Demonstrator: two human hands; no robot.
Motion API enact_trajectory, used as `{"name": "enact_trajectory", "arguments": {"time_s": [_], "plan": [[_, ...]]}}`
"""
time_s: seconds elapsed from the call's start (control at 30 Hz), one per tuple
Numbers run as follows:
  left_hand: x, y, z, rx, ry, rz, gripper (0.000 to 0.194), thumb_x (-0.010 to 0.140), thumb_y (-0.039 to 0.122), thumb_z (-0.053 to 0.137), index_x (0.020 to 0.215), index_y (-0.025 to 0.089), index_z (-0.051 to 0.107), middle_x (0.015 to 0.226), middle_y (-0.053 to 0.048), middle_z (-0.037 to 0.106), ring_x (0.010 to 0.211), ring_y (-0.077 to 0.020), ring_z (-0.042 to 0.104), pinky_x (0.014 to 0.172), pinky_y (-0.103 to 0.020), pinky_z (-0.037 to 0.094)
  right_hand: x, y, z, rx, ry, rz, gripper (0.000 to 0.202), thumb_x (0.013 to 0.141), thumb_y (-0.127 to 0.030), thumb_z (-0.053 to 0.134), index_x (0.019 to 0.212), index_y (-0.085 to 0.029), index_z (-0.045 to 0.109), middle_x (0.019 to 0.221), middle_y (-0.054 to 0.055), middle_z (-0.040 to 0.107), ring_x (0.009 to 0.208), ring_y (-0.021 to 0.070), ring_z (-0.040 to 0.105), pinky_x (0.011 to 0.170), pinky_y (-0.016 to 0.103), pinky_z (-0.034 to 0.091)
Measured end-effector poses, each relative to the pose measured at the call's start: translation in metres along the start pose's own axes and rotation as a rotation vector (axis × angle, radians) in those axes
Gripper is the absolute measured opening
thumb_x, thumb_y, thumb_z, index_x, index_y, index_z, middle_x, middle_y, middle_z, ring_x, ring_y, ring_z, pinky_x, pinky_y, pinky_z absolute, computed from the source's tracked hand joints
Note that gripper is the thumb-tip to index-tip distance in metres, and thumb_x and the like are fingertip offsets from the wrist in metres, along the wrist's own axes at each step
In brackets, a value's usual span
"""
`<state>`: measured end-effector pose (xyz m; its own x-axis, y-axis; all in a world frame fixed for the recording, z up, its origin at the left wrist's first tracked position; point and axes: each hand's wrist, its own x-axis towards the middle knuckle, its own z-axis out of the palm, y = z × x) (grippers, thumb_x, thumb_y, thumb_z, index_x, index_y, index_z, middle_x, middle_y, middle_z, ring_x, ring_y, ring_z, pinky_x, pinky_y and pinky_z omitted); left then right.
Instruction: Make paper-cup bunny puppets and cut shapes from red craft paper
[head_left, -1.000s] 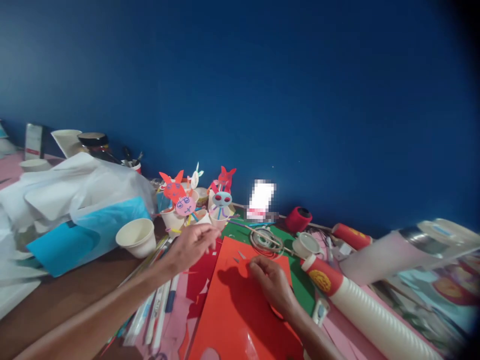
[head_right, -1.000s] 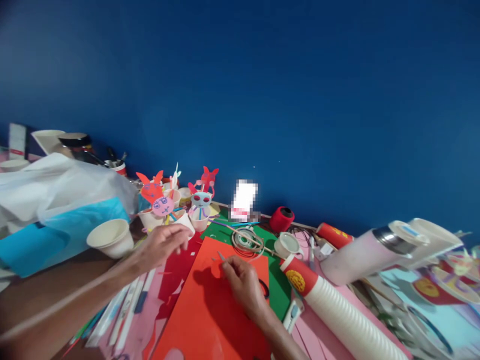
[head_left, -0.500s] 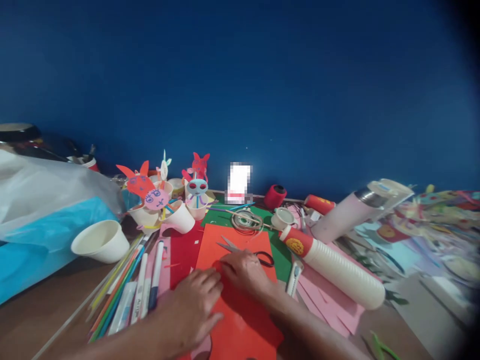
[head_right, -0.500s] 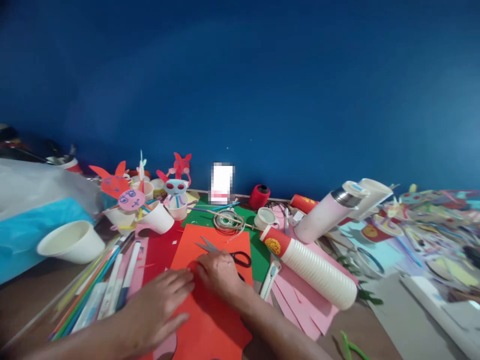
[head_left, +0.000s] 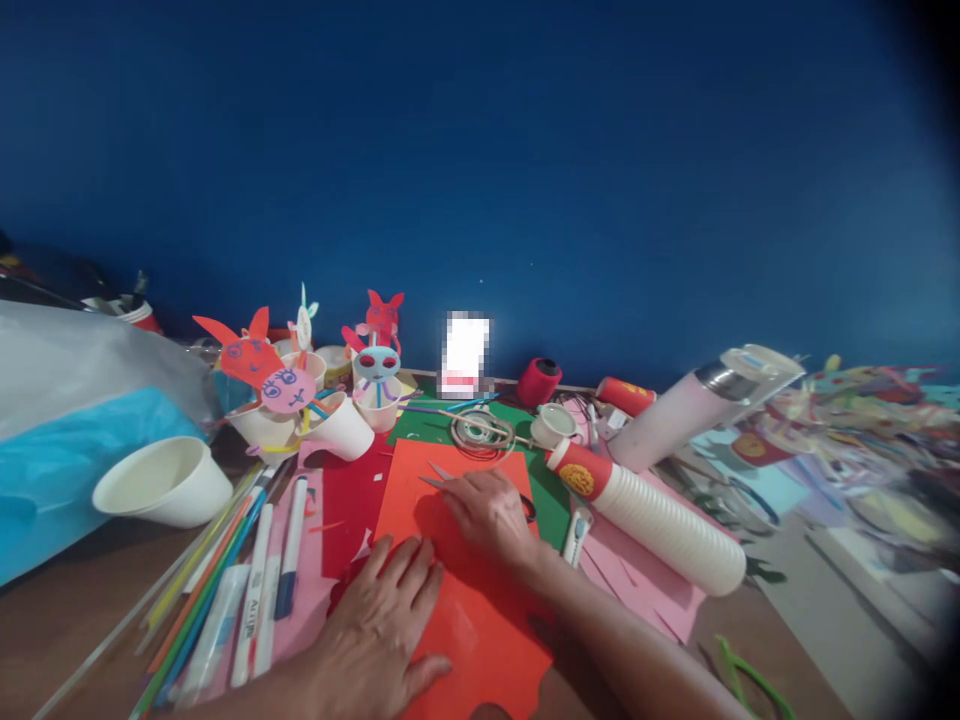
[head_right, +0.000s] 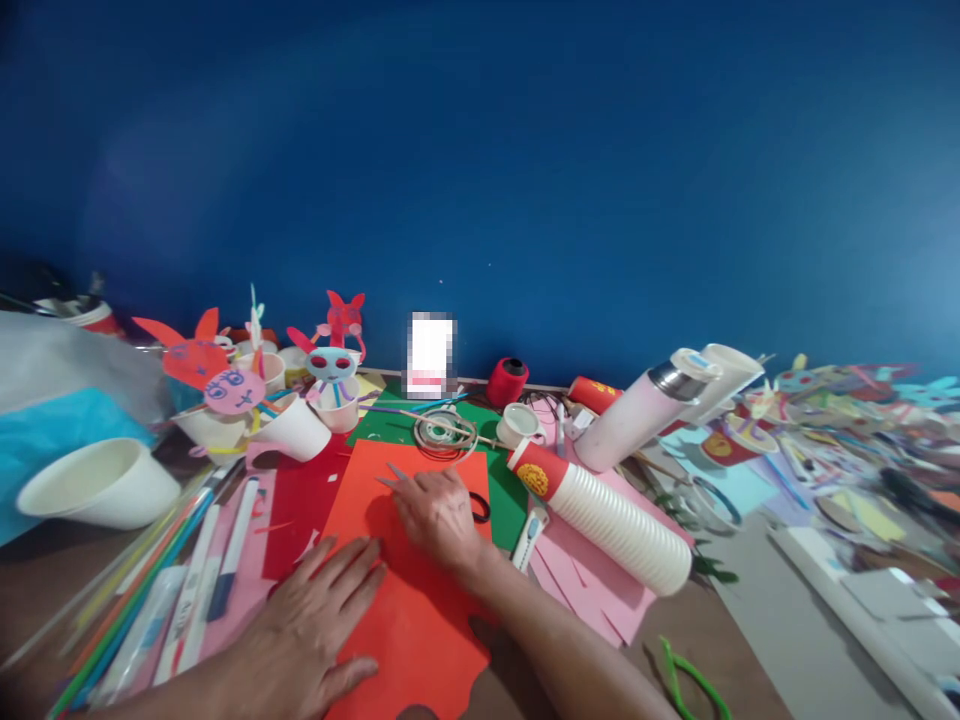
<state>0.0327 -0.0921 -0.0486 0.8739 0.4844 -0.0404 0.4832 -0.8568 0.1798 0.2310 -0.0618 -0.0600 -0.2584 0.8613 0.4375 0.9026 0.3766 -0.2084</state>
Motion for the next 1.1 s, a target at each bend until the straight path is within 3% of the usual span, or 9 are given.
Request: {"name": "enact_trajectory", "arguments": {"time_s": [0.13, 0.33, 0.47, 0.6, 0.8, 1.1], "plan": [[-0.001, -0.001, 0.005, -0.011, 0.029, 0.002, 0.062, 0.081, 0.055, 0.028, 0.129, 0.016, 0.036, 0.133, -0.015, 0.039, 0.122, -0.0326, 0.032, 0.098, -0.054, 0.017, 0.005, 0.01, -0.01, 0.039, 0.05, 0.029, 0.015, 0.084, -0.021, 0.045, 0.088, -0.018, 0.06, 0.075, 0.005, 0.062, 0.073, 0.0163, 0.055, 0.069, 0.028, 0.033], [0.0, -0.003, -0.002, -0.019, 0.024, -0.022, 0.057, 0.083, 0.052, 0.028, 0.127, 0.017, 0.039, 0.13, -0.014, 0.044, 0.119, -0.0322, 0.038, 0.095, -0.054, 0.024, 0.003, 0.008, -0.009, 0.081, -0.155, -0.327, 0.016, 0.084, -0.028, 0.046, 0.088, -0.021, 0.061, 0.07, 0.002, 0.061, 0.069, 0.015, 0.053, 0.066, 0.029, 0.029], [0.005, -0.002, -0.013, 0.002, 0.025, -0.051, 0.051, 0.082, 0.048, 0.037, 0.121, 0.017, 0.047, 0.126, -0.013, 0.049, 0.115, -0.0313, 0.043, 0.094, -0.052, 0.029, 0.004, 0.011, -0.006, -0.007, -0.139, -0.255, 0.016, 0.084, -0.026, 0.046, 0.083, -0.019, 0.061, 0.068, 0.003, 0.059, 0.065, 0.0146, 0.05, 0.066, 0.031, 0.027], [0.008, 0.0, -0.021, 0.012, 0.005, -0.079, 0.046, 0.082, 0.04, 0.042, 0.12, 0.015, 0.048, 0.122, -0.012, 0.053, 0.11, -0.0302, 0.048, 0.092, -0.049, 0.035, 0.006, 0.006, -0.009, 0.029, -0.17, -0.227, 0.017, 0.085, -0.03, 0.046, 0.091, -0.022, 0.06, 0.075, 0.003, 0.059, 0.071, 0.0159, 0.05, 0.068, 0.031, 0.028], [0.008, -0.002, -0.019, -0.008, 0.018, -0.088, 0.04, 0.084, 0.034, 0.038, 0.118, 0.015, 0.049, 0.121, -0.012, 0.053, 0.111, -0.0292, 0.046, 0.094, -0.046, 0.034, 0.004, -0.008, -0.014, 0.074, -0.288, -0.234, 0.018, 0.084, -0.031, 0.049, 0.1, -0.027, 0.057, 0.085, 0.004, 0.056, 0.081, 0.018, 0.049, 0.071, 0.031, 0.03], [0.005, -0.003, -0.021, -0.042, 0.06, -0.088, 0.028, 0.082, 0.029, 0.043, 0.104, 0.017, 0.056, 0.11, -0.009, 0.059, 0.104, -0.025, 0.049, 0.094, -0.045, 0.031, 0.004, -0.012, -0.015, 0.098, -0.298, -0.173, 0.012, 0.081, -0.028, 0.054, 0.09, -0.021, 0.057, 0.089, 0.005, 0.057, 0.083, 0.0189, 0.049, 0.073, 0.03, 0.035]]}}
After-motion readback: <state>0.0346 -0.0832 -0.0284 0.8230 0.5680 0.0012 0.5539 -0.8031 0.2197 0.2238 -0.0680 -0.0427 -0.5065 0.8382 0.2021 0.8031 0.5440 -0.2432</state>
